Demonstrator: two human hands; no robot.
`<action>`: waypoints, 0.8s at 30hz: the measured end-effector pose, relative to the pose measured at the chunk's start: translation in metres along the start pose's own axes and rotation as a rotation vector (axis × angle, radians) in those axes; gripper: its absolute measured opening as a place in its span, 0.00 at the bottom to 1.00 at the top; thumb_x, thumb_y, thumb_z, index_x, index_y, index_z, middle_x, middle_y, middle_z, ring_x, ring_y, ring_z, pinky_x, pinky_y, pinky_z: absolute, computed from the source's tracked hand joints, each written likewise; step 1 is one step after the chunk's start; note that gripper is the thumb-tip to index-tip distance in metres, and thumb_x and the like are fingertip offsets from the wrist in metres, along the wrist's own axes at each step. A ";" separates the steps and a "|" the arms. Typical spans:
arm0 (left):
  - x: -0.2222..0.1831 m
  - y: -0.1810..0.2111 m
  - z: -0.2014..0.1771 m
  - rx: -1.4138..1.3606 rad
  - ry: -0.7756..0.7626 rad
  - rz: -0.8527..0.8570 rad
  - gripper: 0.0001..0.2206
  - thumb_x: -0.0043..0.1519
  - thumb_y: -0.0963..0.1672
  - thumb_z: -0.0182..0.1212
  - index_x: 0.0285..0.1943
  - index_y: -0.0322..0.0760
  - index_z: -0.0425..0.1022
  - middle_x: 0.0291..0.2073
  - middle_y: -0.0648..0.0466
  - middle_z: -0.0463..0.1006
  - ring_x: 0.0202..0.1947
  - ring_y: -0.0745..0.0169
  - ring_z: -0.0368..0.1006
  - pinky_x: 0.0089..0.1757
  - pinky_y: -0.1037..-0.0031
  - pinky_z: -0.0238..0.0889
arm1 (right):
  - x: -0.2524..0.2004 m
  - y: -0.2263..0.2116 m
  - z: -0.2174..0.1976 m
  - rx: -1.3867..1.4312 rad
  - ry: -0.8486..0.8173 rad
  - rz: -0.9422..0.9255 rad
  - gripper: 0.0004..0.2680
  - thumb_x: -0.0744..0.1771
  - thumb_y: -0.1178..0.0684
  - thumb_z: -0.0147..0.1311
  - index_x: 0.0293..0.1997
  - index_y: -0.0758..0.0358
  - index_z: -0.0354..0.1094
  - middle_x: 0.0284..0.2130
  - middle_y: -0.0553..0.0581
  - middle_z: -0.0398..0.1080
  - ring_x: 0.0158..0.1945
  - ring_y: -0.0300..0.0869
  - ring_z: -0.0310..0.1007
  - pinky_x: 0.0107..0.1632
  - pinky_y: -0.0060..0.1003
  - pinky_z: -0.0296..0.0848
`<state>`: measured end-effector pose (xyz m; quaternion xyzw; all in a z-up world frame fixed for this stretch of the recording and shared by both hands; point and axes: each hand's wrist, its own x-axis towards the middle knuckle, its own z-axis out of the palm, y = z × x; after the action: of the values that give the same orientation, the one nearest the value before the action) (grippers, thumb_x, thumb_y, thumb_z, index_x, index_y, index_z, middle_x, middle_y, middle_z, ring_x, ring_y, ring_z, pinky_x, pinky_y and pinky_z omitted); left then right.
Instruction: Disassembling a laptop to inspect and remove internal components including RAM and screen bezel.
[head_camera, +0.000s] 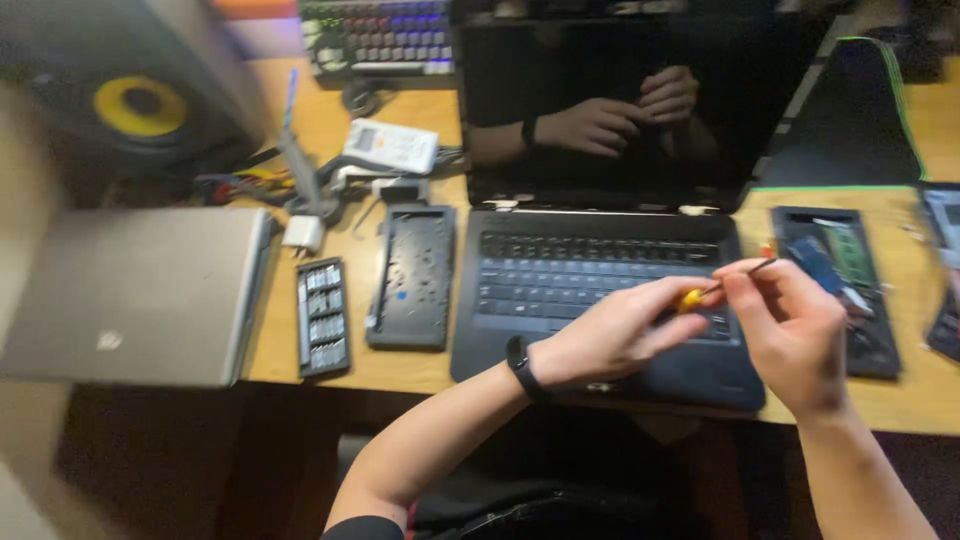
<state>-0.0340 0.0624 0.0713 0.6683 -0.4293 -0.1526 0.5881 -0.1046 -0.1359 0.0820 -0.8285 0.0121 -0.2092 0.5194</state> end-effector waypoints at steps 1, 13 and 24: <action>-0.013 -0.009 -0.011 0.010 0.019 -0.011 0.20 0.70 0.47 0.59 0.70 0.40 0.67 0.58 0.46 0.78 0.59 0.51 0.77 0.57 0.66 0.71 | 0.003 -0.002 0.010 0.014 -0.020 -0.006 0.04 0.73 0.59 0.52 0.49 0.69 0.71 0.38 0.56 0.77 0.43 0.40 0.78 0.50 0.33 0.75; -0.118 -0.042 -0.190 0.778 0.468 -0.176 0.18 0.64 0.36 0.53 0.62 0.41 0.73 0.45 0.47 0.78 0.44 0.45 0.76 0.43 0.62 0.71 | 0.079 -0.005 0.135 -0.296 -0.659 -0.354 0.10 0.66 0.53 0.56 0.50 0.64 0.74 0.48 0.60 0.74 0.54 0.50 0.74 0.55 0.44 0.72; -0.118 -0.076 -0.198 1.006 0.430 -0.164 0.19 0.58 0.36 0.56 0.58 0.43 0.78 0.37 0.50 0.76 0.41 0.47 0.74 0.43 0.59 0.69 | 0.101 0.018 0.174 -0.990 -0.250 -0.550 0.09 0.66 0.48 0.61 0.46 0.59 0.76 0.40 0.56 0.70 0.48 0.49 0.69 0.50 0.47 0.66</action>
<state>0.0678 0.2761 0.0176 0.9142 -0.2661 0.1656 0.2569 0.0530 -0.0196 0.0352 -0.9638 -0.1686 -0.2065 -0.0061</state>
